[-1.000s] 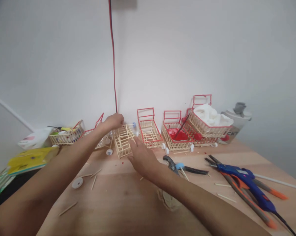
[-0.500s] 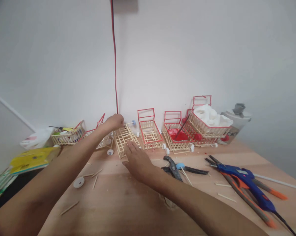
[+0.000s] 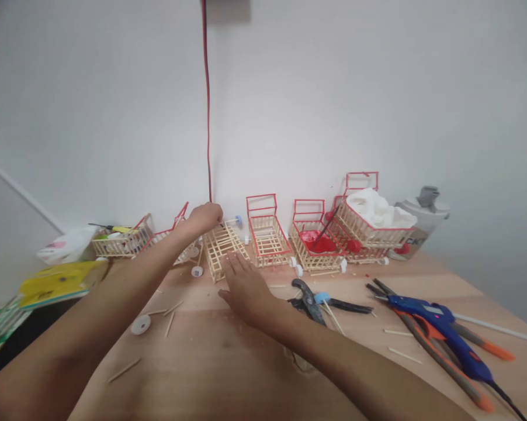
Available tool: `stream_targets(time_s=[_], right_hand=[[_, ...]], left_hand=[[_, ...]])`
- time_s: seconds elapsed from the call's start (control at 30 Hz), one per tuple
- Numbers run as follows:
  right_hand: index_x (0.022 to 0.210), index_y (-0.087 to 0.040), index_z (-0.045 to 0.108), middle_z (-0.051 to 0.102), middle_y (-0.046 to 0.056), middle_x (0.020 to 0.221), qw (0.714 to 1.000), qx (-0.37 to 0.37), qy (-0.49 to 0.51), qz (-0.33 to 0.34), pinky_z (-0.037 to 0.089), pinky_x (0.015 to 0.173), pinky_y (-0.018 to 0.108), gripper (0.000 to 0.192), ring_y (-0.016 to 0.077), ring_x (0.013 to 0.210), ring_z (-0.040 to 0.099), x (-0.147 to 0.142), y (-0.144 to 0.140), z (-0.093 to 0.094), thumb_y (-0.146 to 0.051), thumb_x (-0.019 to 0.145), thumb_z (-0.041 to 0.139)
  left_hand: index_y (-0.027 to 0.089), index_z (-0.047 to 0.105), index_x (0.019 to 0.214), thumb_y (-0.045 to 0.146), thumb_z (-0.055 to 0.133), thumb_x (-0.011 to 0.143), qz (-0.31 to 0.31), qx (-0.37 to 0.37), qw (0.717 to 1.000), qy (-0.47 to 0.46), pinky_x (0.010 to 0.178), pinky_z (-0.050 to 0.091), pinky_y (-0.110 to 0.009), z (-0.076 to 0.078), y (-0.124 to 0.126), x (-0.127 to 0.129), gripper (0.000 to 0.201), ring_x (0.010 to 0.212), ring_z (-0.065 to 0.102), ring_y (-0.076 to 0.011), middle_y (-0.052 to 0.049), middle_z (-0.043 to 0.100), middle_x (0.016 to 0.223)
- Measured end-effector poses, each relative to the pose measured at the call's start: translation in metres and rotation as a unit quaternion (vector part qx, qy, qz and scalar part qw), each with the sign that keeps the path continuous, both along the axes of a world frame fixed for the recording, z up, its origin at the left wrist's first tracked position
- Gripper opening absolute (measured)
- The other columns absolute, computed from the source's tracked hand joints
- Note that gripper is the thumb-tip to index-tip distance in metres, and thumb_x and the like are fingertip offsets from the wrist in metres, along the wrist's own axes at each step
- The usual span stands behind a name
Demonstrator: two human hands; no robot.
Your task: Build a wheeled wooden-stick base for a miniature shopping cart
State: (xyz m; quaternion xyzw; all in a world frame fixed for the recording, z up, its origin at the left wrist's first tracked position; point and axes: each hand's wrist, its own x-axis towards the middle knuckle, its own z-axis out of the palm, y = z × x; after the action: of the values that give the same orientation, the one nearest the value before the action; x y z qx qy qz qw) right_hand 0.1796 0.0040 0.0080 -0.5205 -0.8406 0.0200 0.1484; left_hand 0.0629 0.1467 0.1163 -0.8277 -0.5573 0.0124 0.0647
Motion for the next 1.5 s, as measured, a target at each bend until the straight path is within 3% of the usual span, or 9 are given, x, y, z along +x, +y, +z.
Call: stream_targets(time_s=[0.23, 0.33, 0.4, 0.57, 0.63, 0.77, 0.87, 1.07, 1.5], right_hand=[[0.145, -0.005, 0.031, 0.027, 0.02, 0.152, 1.0, -0.006, -0.004, 0.007, 0.026, 0.113, 0.048, 0.066, 0.0305, 0.141, 0.023, 0.0, -0.001, 0.0, -0.03, 0.088, 0.054], [0.145, -0.006, 0.033, 0.029, 0.019, 0.151, 1.0, 0.003, -0.003, 0.007, 0.026, 0.112, 0.049, 0.065, 0.0304, 0.141, 0.024, 0.001, -0.001, 0.0, -0.03, 0.088, 0.054], [0.144, -0.007, 0.033, 0.03, 0.019, 0.151, 1.0, 0.013, -0.005, 0.009, 0.027, 0.112, 0.048, 0.064, 0.03, 0.14, 0.025, 0.001, -0.001, 0.0, -0.029, 0.088, 0.054], [0.143, -0.008, 0.035, 0.032, 0.02, 0.15, 0.999, 0.024, -0.014, 0.016, 0.029, 0.111, 0.047, 0.062, 0.0301, 0.139, 0.029, 0.004, 0.0, -0.001, -0.029, 0.088, 0.055], [0.143, -0.006, 0.035, 0.033, 0.02, 0.149, 0.999, 0.032, -0.012, 0.026, 0.029, 0.112, 0.046, 0.063, 0.0298, 0.139, 0.029, 0.005, 0.002, -0.005, -0.028, 0.088, 0.056], [0.142, -0.005, 0.035, 0.033, 0.021, 0.149, 0.998, 0.046, -0.001, 0.049, 0.028, 0.113, 0.044, 0.064, 0.0279, 0.14, 0.026, 0.008, 0.005, -0.011, -0.024, 0.086, 0.058], [0.142, -0.007, 0.034, 0.034, 0.022, 0.148, 0.997, 0.042, 0.007, 0.056, 0.028, 0.113, 0.046, 0.064, 0.0273, 0.141, 0.025, 0.008, 0.005, -0.011, -0.022, 0.085, 0.057], [0.144, -0.006, 0.032, 0.032, 0.021, 0.149, 0.997, 0.03, -0.009, 0.065, 0.028, 0.113, 0.046, 0.065, 0.028, 0.141, 0.023, 0.01, 0.005, -0.005, -0.018, 0.085, 0.057], [0.143, 0.002, 0.031, 0.027, 0.027, 0.149, 0.998, 0.016, -0.033, 0.053, 0.023, 0.115, 0.045, 0.069, 0.0316, 0.141, 0.022, -0.001, -0.003, 0.004, -0.02, 0.084, 0.058]], left_hand=[[0.012, 0.061, 0.107, 0.029, 0.057, 0.09, -0.03, 0.027, 0.998, -0.055, 0.085, 0.05, -0.04, -0.007, -0.002, -0.009, 0.024, 0.098, 0.061, -0.0213, -0.01, 0.062, 0.107], [0.012, 0.066, 0.092, 0.018, 0.051, 0.089, -0.053, 0.061, 0.991, -0.108, 0.09, 0.045, -0.036, -0.011, -0.014, -0.016, 0.016, 0.102, 0.06, -0.0241, -0.013, 0.066, 0.097], [0.014, 0.065, 0.098, 0.017, 0.044, 0.091, -0.066, 0.097, 0.981, -0.155, 0.096, 0.041, -0.035, -0.018, -0.031, -0.022, 0.022, 0.11, 0.056, -0.0238, -0.013, 0.065, 0.105], [0.016, 0.058, 0.105, 0.023, 0.04, 0.093, -0.064, 0.133, 0.952, -0.269, 0.085, 0.046, -0.029, -0.063, -0.09, -0.042, 0.023, 0.093, 0.06, -0.0186, -0.008, 0.066, 0.1], [0.017, 0.054, 0.103, 0.024, 0.047, 0.088, -0.061, 0.082, 0.902, -0.42, 0.078, 0.048, -0.029, -0.086, -0.108, -0.05, 0.018, 0.087, 0.061, -0.0183, -0.007, 0.064, 0.095], [0.017, 0.05, 0.106, 0.026, 0.056, 0.08, -0.008, -0.002, 0.84, -0.543, 0.079, 0.049, -0.035, -0.114, -0.114, -0.059, 0.029, 0.085, 0.062, -0.0197, -0.011, 0.059, 0.111], [0.016, 0.047, 0.113, 0.023, 0.061, 0.075, 0.014, -0.04, 0.8, -0.599, 0.084, 0.049, -0.038, -0.117, -0.1, -0.056, 0.041, 0.09, 0.064, -0.0211, -0.014, 0.058, 0.118], [0.015, 0.041, 0.121, 0.011, 0.058, 0.075, 0.019, -0.058, 0.766, -0.64, 0.089, 0.05, -0.033, -0.117, -0.077, -0.039, 0.05, 0.101, 0.064, -0.0193, -0.013, 0.062, 0.116], [0.016, 0.038, 0.125, 0.016, 0.063, 0.075, 0.104, -0.038, 0.75, -0.653, 0.077, 0.052, -0.031, -0.118, -0.064, -0.032, 0.056, 0.085, 0.065, -0.0181, -0.007, 0.063, 0.097]])
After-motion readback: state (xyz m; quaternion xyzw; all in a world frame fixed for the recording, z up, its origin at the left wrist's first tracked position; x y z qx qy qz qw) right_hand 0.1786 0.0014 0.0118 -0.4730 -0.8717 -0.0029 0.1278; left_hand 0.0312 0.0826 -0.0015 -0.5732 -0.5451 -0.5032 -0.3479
